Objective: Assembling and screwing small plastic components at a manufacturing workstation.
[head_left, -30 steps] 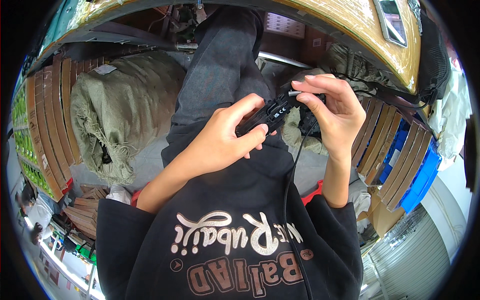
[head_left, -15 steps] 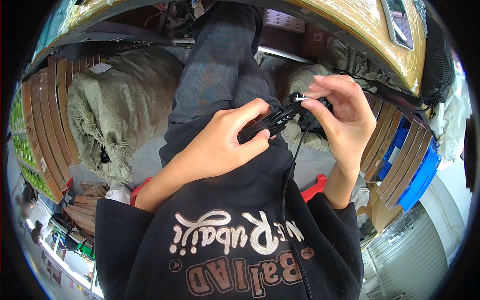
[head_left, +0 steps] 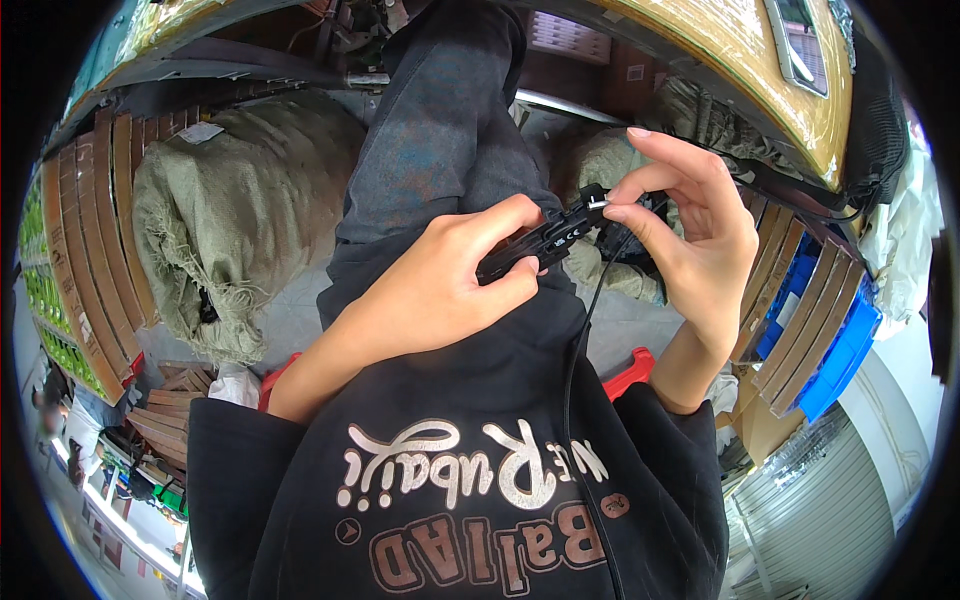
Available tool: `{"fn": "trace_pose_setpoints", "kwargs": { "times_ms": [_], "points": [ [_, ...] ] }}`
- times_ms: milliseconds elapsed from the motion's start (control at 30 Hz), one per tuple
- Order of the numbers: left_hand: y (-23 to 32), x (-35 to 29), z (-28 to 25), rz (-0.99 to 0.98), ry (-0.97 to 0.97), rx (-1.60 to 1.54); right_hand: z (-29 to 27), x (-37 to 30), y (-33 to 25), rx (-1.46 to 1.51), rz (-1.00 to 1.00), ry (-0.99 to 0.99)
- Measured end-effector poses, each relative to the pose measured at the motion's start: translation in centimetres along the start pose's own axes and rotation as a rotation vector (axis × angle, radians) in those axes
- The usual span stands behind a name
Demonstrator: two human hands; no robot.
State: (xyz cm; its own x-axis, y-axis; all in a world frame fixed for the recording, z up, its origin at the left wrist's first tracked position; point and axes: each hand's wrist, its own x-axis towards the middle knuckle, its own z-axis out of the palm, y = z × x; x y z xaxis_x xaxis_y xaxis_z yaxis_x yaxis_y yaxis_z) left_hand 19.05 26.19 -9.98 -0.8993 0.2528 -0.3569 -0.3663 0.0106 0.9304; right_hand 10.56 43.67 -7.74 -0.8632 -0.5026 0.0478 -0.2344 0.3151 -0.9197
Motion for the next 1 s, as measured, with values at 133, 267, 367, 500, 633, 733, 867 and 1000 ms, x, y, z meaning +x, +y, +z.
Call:
{"fn": "trace_pose_setpoints", "kwargs": {
  "times_ms": [133, 267, 367, 500, 633, 733, 867, 1000],
  "points": [
    [0.77, 0.04, -0.38, 0.046, -0.013, 0.138, -0.01, -0.03, 0.01, -0.007, 0.015, -0.022],
    [0.36, -0.13, -0.39, 0.045, -0.013, 0.162, -0.44, 0.01, -0.44, -0.053, 0.021, -0.146],
    [0.16, -0.02, -0.53, 0.087, -0.005, 0.219, -0.32, 0.14, -0.27, -0.061, 0.013, -0.164],
    [-0.07, -0.16, -0.44, 0.178, 0.017, 0.291, -0.24, -0.13, -0.55, -0.076, 0.067, -0.166],
    [-0.1, -0.41, -0.49, 0.192, 0.019, 0.359, 0.18, -0.14, -0.28, -0.054, 0.099, -0.137],
    [0.38, -0.45, -0.67, 0.155, 0.009, 0.39, 0.5, -0.2, -0.2, -0.056, 0.096, -0.097],
    [0.08, -0.4, -0.72, 0.215, 0.039, 0.426, 0.38, -0.29, -0.14, -0.017, 0.117, -0.147],
    [0.48, -0.5, -0.87, 0.189, 0.02, 0.476, 0.35, -0.22, -0.53, 0.02, 0.138, -0.131]
  ]
}}
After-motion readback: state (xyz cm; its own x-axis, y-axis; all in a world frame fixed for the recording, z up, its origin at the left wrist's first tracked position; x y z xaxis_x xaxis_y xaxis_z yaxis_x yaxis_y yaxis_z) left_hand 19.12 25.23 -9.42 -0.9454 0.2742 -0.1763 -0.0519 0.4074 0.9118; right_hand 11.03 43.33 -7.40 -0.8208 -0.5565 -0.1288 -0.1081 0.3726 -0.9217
